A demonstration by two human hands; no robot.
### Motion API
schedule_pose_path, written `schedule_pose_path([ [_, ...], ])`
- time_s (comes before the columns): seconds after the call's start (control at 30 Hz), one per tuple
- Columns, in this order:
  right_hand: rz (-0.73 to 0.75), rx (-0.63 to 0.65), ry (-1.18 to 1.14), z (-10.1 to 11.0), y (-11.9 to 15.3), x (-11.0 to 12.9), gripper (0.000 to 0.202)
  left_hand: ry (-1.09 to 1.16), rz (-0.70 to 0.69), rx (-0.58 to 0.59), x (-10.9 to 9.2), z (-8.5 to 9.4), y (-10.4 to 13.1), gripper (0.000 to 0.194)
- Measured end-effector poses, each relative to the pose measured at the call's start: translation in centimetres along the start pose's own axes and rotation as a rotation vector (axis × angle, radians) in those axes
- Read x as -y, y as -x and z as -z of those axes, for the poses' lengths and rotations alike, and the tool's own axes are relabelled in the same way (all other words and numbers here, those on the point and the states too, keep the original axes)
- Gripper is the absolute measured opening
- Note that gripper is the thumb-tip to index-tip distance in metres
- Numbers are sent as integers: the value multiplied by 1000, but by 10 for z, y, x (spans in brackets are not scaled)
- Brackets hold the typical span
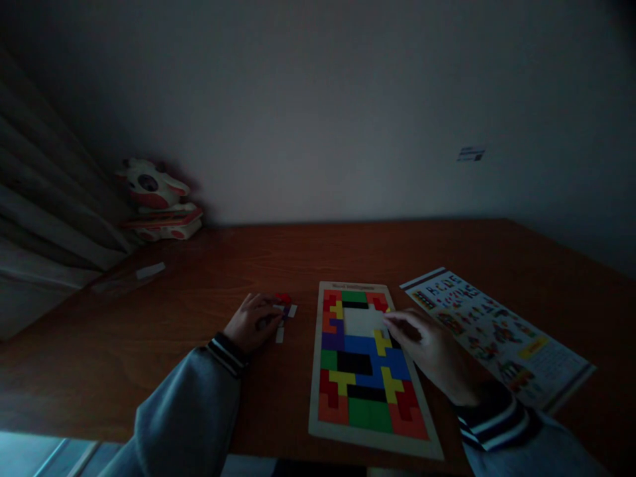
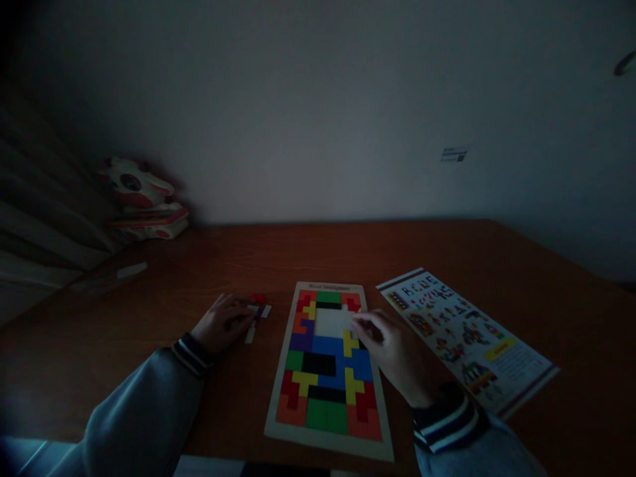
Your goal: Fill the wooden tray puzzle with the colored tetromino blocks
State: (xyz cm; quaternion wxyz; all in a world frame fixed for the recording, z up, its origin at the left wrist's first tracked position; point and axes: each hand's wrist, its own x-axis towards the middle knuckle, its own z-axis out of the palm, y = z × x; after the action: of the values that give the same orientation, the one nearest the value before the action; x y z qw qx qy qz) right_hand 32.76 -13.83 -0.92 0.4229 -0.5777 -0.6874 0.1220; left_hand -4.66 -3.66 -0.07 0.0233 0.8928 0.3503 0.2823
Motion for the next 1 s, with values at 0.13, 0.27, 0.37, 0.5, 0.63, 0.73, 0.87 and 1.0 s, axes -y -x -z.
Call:
schedule_pose_path([
  [0.13, 75, 61, 45, 3, 3, 2, 17, -4, 6, 10, 1, 0, 1, 16],
  [0.27, 166, 125, 76, 7, 4, 7, 20, 15, 10, 2, 1, -1, 2, 16],
  [0.37, 218, 126, 165, 9, 4, 10, 21, 24, 21, 1, 2, -1, 2, 17],
  [0.5, 278, 97, 261, 11, 4, 8, 21, 23, 29, 17, 2, -1, 3, 16],
  [0.63, 294, 151, 227, 11, 6, 1, 24, 21, 25, 13, 2, -1, 3, 15],
  [0.73, 281, 164, 196, 10, 8, -3, 27, 17, 21, 6, 2, -1, 3, 15],
  [0.87, 286, 169, 215, 11, 8, -5, 27, 13, 26, 13, 2, -1, 3, 16],
  [1.0, 320, 170, 255, 14, 6, -2, 25, 21, 27, 23, 2, -1, 3, 17],
])
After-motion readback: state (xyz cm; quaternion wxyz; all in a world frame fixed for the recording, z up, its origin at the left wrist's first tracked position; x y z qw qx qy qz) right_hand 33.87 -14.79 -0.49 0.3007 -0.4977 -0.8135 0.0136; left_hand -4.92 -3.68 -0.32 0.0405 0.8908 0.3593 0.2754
